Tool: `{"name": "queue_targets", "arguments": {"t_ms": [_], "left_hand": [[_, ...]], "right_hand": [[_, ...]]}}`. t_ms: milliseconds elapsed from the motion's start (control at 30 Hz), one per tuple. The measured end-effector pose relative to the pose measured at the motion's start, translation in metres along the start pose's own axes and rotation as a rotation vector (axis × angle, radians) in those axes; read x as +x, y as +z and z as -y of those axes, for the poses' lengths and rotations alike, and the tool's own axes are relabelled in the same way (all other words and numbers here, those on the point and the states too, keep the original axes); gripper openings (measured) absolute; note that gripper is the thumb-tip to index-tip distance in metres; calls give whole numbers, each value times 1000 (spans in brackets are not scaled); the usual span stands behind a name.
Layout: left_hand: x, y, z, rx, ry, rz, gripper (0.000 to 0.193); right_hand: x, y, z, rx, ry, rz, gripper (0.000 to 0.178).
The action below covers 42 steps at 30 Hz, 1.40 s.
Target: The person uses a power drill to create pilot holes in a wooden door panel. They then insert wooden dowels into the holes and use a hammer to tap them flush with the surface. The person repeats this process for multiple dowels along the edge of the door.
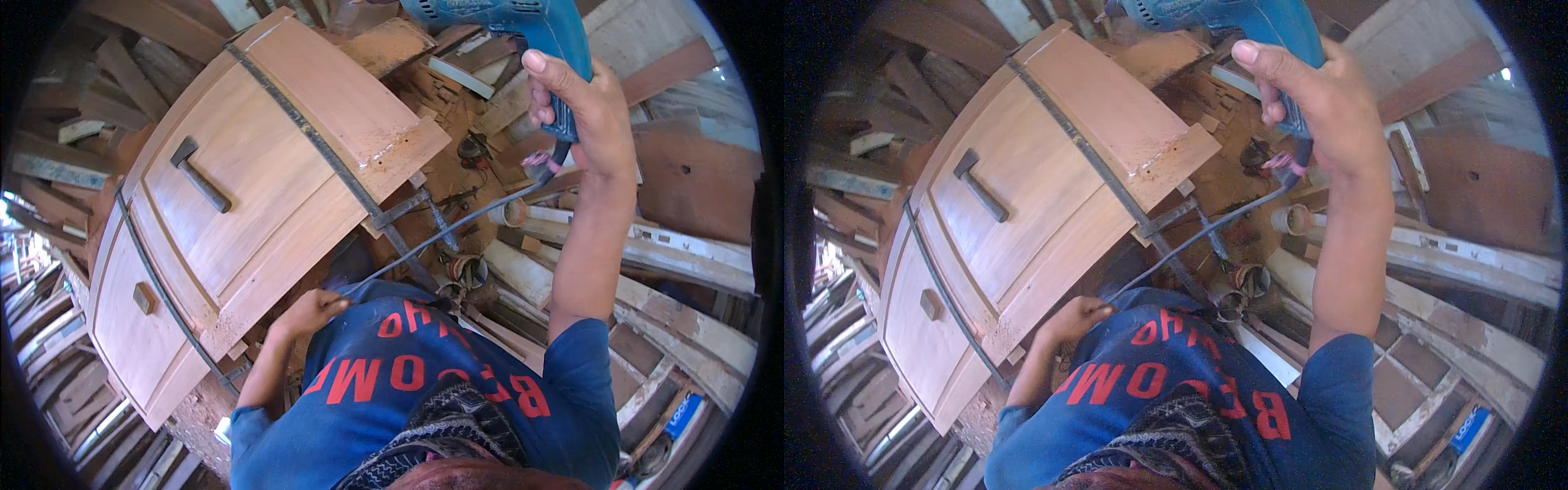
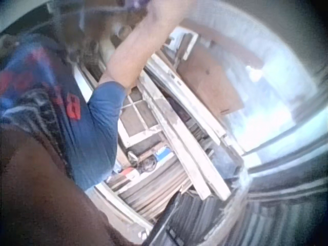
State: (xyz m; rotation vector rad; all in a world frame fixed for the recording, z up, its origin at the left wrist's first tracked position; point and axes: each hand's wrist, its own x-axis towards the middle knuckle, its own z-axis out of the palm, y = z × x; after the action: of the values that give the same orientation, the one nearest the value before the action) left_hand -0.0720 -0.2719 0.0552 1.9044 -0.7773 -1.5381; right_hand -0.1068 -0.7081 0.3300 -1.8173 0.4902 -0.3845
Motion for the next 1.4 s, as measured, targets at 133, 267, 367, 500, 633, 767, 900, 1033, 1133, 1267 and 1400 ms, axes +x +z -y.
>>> {"name": "queue_targets", "arguments": {"t_ms": [133,267,367,500,633,767,900,1033,1133,1267,1400], "left_hand": [[-122,-67,-81,-116,-38,43,33],[-185,-126,-127,-222,199,-229,30],[-156,-177,-147,-55,452,-549,27],[-77,-249,-126,-451,418,-830,30],[-1,-294,-137,-38,439,-336,33],[56,-319,-114,84,345,43,38],[91,-359,-81,93,359,133,43],[121,-445,-51,75,236,177,48],[169,-553,-3,-169,463,-370,39],[226,-670,-25,-316,434,-1154,67],[277,-706,-63,-338,536,-1204,68]], "right_hand": [[32,38,33,-165,-142,54,36],[94,84,63,-240,-181,186,32],[176,128,56,-234,-145,222,35],[295,203,31,-284,-209,366,40],[396,290,8,-336,-157,416,42],[474,361,-33,-374,-121,384,48],[518,411,-60,-424,-2,445,49],[544,438,-86,-454,28,455,47],[552,448,-94,-447,32,466,46],[558,453,-96,-403,18,524,44],[565,451,-102,-457,-21,535,44]]}}
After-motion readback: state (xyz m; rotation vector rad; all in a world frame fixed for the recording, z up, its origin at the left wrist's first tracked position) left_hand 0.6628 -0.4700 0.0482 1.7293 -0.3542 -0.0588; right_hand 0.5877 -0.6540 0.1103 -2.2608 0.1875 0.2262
